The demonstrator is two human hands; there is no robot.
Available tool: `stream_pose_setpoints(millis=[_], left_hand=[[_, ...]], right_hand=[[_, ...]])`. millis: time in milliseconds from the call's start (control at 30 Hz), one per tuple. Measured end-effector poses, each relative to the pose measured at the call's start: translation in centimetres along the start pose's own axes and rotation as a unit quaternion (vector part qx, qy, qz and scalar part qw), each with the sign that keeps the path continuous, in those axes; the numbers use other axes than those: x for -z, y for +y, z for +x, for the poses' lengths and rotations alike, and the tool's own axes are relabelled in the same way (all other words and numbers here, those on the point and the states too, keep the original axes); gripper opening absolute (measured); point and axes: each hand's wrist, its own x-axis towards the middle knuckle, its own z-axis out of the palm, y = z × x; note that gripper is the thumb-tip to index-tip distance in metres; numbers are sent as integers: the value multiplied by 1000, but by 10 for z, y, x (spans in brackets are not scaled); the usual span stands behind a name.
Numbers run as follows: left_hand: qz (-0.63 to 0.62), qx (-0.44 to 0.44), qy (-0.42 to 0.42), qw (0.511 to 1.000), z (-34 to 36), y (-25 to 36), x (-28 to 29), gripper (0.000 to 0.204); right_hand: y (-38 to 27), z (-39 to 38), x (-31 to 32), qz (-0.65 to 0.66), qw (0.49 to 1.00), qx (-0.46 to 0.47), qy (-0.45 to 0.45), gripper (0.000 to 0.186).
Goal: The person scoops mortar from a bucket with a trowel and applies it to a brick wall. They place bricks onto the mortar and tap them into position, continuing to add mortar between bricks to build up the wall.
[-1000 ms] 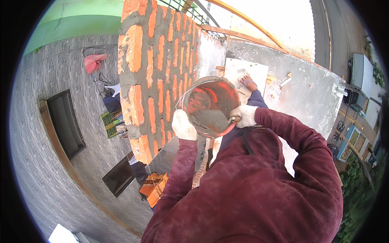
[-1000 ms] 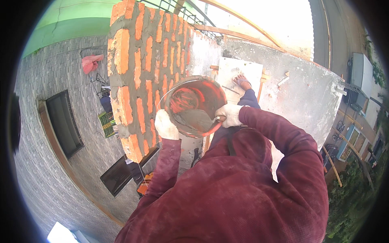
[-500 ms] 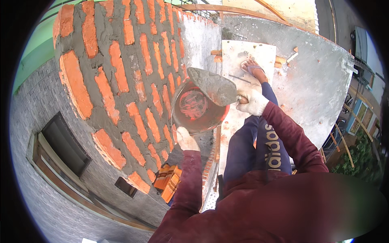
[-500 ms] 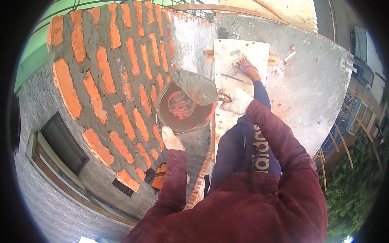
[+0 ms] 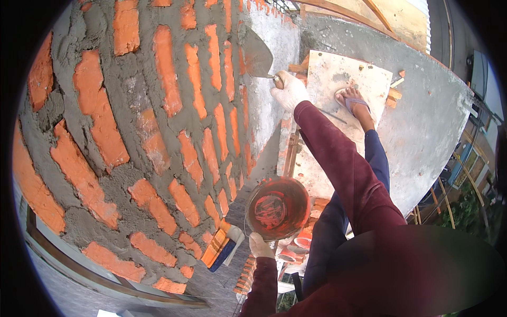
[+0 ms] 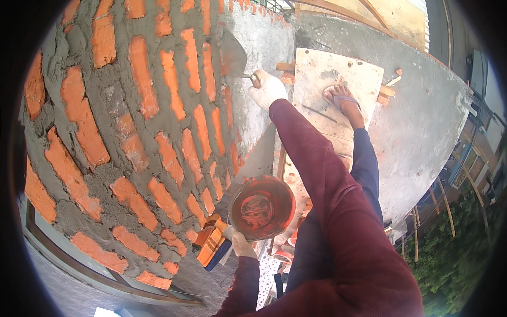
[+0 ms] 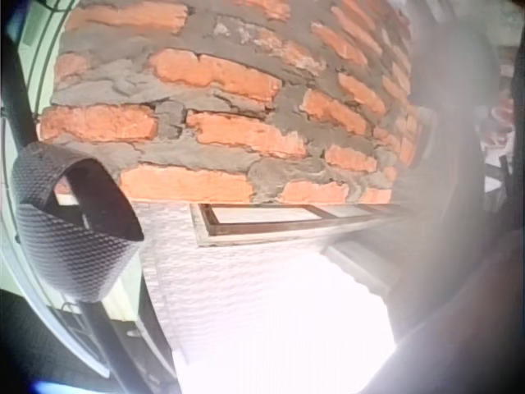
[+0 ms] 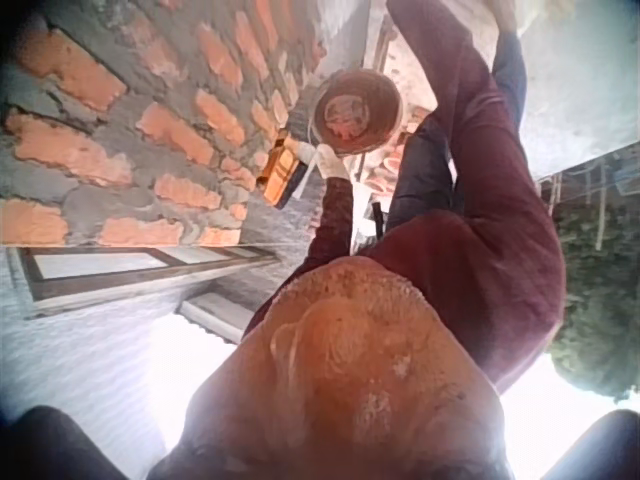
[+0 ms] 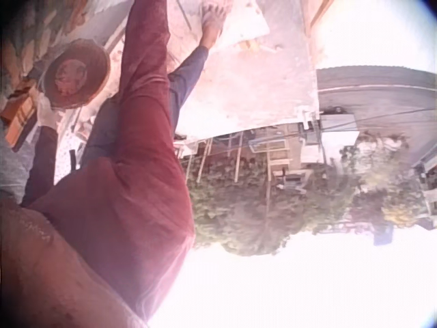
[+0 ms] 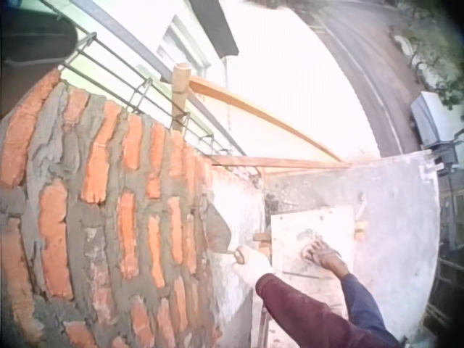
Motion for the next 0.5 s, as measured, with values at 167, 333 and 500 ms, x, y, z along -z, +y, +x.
stream_pose_setpoints(millis=[167, 333, 500], left_hand=[[2, -43, -16, 999, 21, -36, 21, 54], [41, -40, -53, 997, 23, -45, 27, 55], [-14, 0, -77, 997, 8, -28, 9, 52]], right_hand=[[-53, -10, -27, -50, 998, -41, 22, 24], [-103, -25, -29, -111, 994, -20, -14, 24], [-145, -35, -24, -165, 983, 1, -77, 24]])
